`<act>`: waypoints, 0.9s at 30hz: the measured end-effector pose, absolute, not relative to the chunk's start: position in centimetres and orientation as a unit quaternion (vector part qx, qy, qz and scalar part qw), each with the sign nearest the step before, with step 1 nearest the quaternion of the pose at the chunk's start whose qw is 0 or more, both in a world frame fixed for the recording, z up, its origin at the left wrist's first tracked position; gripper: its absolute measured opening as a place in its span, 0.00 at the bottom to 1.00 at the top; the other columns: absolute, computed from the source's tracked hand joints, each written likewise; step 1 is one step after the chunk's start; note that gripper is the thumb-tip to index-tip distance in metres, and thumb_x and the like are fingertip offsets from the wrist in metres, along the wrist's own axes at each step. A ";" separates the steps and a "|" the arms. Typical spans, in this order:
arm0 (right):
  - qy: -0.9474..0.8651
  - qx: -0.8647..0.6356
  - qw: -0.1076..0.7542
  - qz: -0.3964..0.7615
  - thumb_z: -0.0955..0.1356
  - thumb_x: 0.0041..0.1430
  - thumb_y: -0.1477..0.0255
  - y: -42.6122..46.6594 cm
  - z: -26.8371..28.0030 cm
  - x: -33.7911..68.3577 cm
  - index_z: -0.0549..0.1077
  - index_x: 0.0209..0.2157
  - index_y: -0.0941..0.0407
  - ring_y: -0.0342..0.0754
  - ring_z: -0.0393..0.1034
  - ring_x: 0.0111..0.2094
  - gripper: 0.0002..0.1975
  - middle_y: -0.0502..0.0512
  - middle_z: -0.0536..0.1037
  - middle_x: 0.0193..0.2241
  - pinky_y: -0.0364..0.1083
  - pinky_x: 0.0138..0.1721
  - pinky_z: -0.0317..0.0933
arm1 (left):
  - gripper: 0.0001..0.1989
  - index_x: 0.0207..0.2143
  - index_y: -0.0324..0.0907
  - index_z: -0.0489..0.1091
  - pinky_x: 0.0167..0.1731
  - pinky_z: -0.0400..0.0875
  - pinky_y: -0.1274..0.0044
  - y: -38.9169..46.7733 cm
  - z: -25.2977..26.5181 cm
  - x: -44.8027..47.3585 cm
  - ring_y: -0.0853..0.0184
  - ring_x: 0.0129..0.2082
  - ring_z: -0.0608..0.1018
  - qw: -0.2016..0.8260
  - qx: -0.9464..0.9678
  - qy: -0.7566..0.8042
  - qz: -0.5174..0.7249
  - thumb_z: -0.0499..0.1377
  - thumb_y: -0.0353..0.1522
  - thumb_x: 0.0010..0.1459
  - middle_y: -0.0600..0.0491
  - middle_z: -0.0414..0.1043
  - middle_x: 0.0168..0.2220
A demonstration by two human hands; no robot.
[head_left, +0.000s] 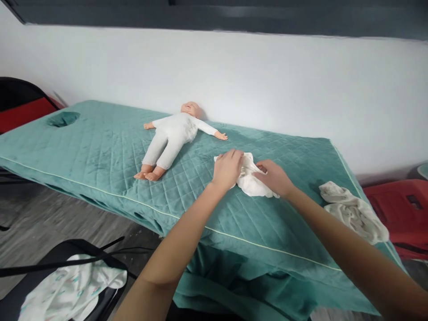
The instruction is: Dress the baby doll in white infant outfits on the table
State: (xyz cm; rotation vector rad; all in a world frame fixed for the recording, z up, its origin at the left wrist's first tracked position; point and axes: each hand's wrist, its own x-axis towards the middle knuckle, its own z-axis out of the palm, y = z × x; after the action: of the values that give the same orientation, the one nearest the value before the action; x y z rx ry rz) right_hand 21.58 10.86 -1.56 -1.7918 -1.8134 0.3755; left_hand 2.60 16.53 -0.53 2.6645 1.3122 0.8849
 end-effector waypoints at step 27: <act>-0.716 -0.644 0.211 -0.165 0.61 0.60 0.74 4.2 14.9 22.9 0.75 0.49 0.53 0.55 0.73 0.42 0.19 0.56 0.79 0.44 0.54 0.43 0.65 | 0.23 0.57 0.47 0.65 0.47 0.73 0.69 10.9 9.6 4.5 0.60 0.51 0.77 0.084 0.853 0.376 0.351 0.50 0.24 0.61 0.51 0.74 0.55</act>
State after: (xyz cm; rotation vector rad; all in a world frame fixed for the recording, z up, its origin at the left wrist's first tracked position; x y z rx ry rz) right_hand 22.88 4.21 14.90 -1.7911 -1.9904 -0.4586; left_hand 4.47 10.86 9.59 2.5474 1.1221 1.0480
